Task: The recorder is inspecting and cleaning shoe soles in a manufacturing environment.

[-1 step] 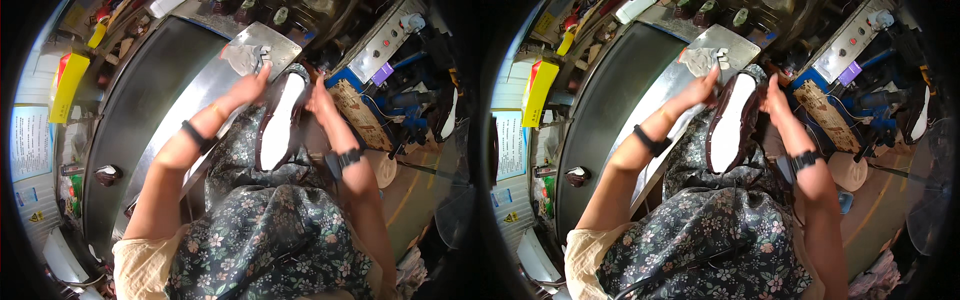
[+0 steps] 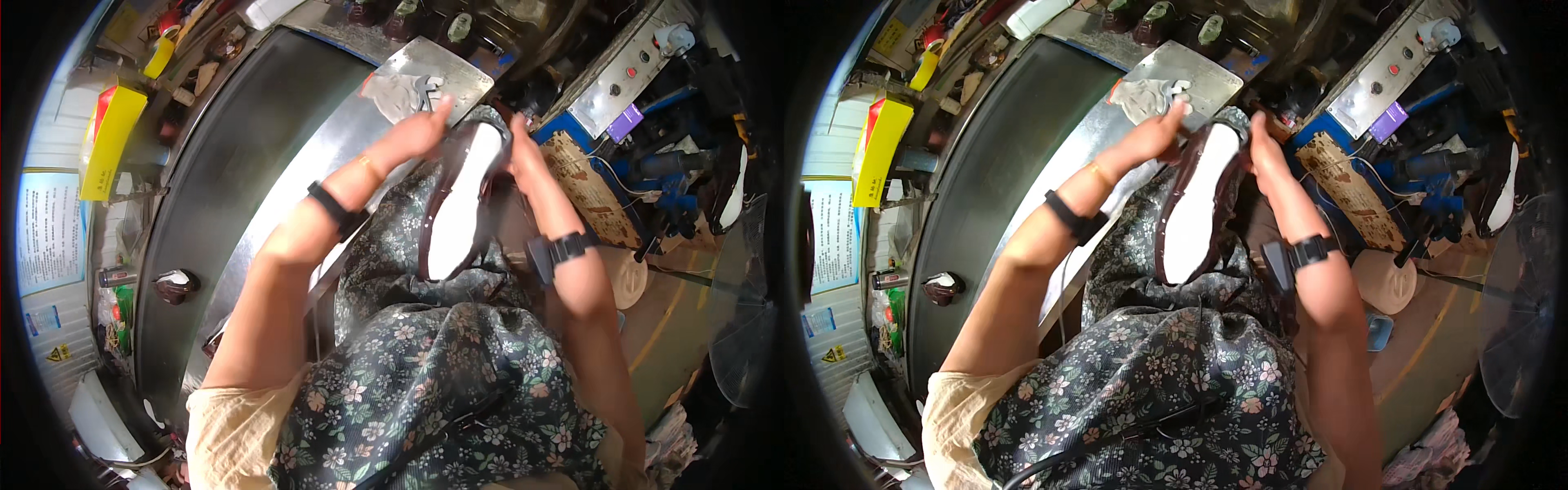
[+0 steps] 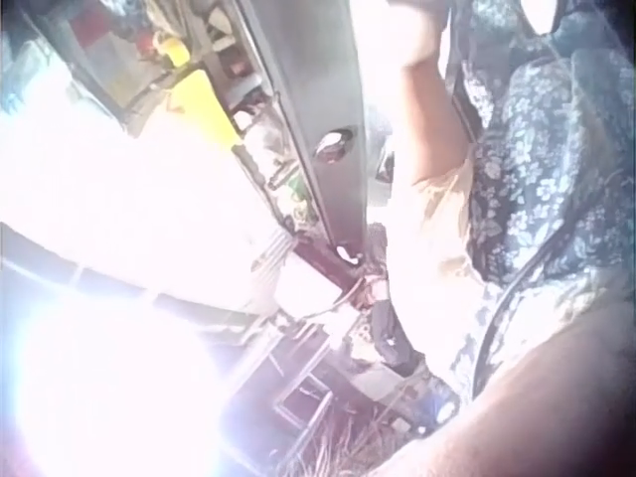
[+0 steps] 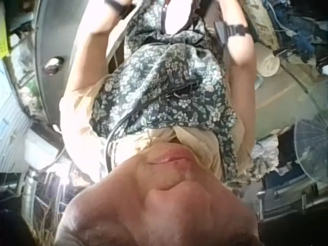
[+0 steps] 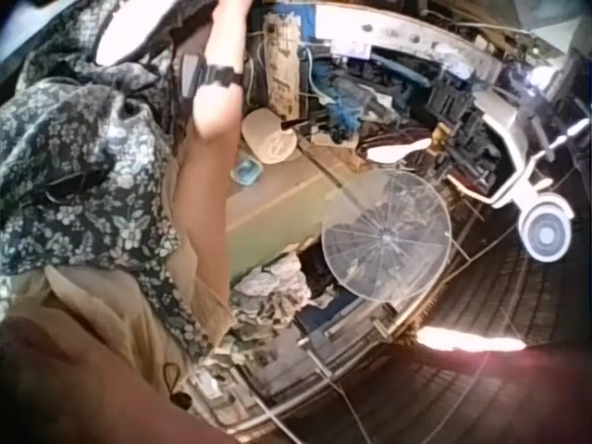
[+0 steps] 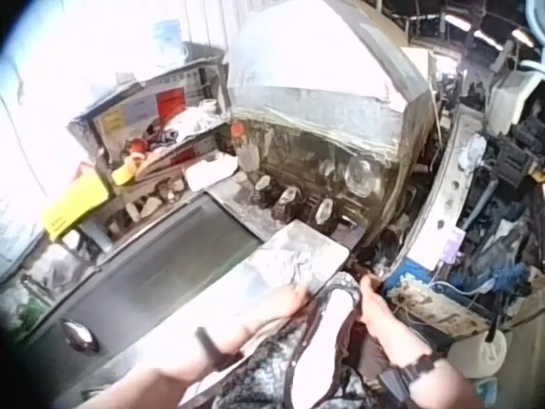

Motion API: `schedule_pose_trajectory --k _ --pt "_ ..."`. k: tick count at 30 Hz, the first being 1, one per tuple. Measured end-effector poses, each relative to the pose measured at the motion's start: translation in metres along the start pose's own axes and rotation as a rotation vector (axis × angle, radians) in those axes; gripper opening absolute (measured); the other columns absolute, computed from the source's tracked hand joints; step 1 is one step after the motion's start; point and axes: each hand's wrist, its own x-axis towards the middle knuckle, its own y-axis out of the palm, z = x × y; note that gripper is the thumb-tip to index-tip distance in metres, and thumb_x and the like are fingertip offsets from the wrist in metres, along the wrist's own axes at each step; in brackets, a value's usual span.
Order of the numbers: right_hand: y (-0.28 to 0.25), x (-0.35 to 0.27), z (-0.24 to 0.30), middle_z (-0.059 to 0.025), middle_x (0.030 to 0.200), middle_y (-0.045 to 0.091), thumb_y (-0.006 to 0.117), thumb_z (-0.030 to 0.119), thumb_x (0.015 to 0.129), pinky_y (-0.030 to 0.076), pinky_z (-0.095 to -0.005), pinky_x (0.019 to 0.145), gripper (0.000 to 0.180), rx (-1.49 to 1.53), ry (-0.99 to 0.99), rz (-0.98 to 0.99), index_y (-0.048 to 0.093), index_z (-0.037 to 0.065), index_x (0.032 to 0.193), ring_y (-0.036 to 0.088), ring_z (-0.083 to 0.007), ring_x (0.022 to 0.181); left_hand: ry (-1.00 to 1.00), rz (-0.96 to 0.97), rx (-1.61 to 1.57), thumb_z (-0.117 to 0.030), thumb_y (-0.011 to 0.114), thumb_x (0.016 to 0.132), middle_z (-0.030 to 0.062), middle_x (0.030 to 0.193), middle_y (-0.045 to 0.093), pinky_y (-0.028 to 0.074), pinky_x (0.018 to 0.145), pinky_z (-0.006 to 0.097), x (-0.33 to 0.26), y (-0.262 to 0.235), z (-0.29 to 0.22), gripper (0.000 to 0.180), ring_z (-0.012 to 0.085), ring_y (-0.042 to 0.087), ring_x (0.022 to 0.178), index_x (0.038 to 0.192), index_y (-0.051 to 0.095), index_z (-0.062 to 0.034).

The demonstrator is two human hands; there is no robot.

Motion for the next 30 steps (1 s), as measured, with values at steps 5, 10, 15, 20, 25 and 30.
schedule_pose_trajectory --k 5,10,15,20,25,30 --pt "0.033 0.024 -0.003 -0.0224 0.098 0.064 0.046 0.029 0.096 0.048 -0.0468 0.081 0.031 -1.121 -0.724 -0.290 0.061 0.002 0.091 0.061 -0.0376 0.097 0.256 -0.130 0.750 -0.046 0.019 0.100 0.0187 0.083 0.069 0.052 0.073 0.048 0.042 0.035 -0.014 0.068 0.0400 0.066 0.079 0.088 0.069 -0.0005" --pt "0.026 0.016 -0.009 -0.0122 0.099 0.069 0.030 0.031 0.104 0.044 -0.0301 0.092 0.048 -0.089 -0.541 0.257 0.063 -0.004 0.106 0.061 -0.0184 0.091 0.224 -0.007 0.644 -0.050 0.034 0.097 0.0210 0.096 0.069 0.053 0.078 0.045 -0.009 0.020 -0.017 0.059 0.0411 0.067 0.086 0.121 0.053 0.0003" --pt "0.027 0.033 -0.006 -0.0139 0.099 0.069 0.031 0.036 0.104 0.049 -0.0310 0.083 0.049 0.151 -0.302 0.307 0.063 -0.002 0.104 0.063 -0.0182 0.088 0.283 0.157 -0.400 -0.019 0.069 0.088 0.0157 0.137 0.050 0.044 0.101 0.037 -0.108 0.055 0.036 0.089 0.0256 0.054 0.120 0.152 0.009 -0.0065" --pt "0.018 0.046 0.008 -0.0149 0.108 0.067 0.041 0.055 0.098 0.050 -0.0319 0.082 0.060 0.020 -0.301 0.256 0.062 0.000 0.113 0.063 -0.0197 0.090 0.015 0.293 -1.332 0.000 0.065 0.084 0.0121 0.134 0.051 0.044 0.103 0.038 -0.106 0.071 0.076 0.079 0.0237 0.054 0.120 0.150 0.022 -0.0106" --pt "-0.161 0.010 0.120 -0.0082 0.116 0.066 0.059 0.025 0.094 0.046 -0.0307 0.091 0.037 -0.705 -0.884 0.091 0.062 0.001 0.121 0.061 -0.0194 0.105 0.222 0.040 -0.965 -0.013 0.071 0.082 0.0162 0.131 0.054 0.047 0.098 0.042 -0.112 -0.001 0.088 0.086 0.0283 0.059 0.113 0.151 0.020 -0.0119" --pt "-0.410 -0.052 0.233 -0.0211 0.132 0.054 0.059 0.040 0.090 0.044 -0.0397 0.097 0.057 -1.890 -0.721 -0.990 0.049 0.010 0.138 0.053 -0.0353 0.122 -0.016 -0.298 1.010 -0.026 0.063 0.087 0.0258 0.152 0.021 0.032 0.108 0.052 -0.137 0.016 0.123 0.074 0.0530 0.030 0.132 0.151 0.026 -0.0241"
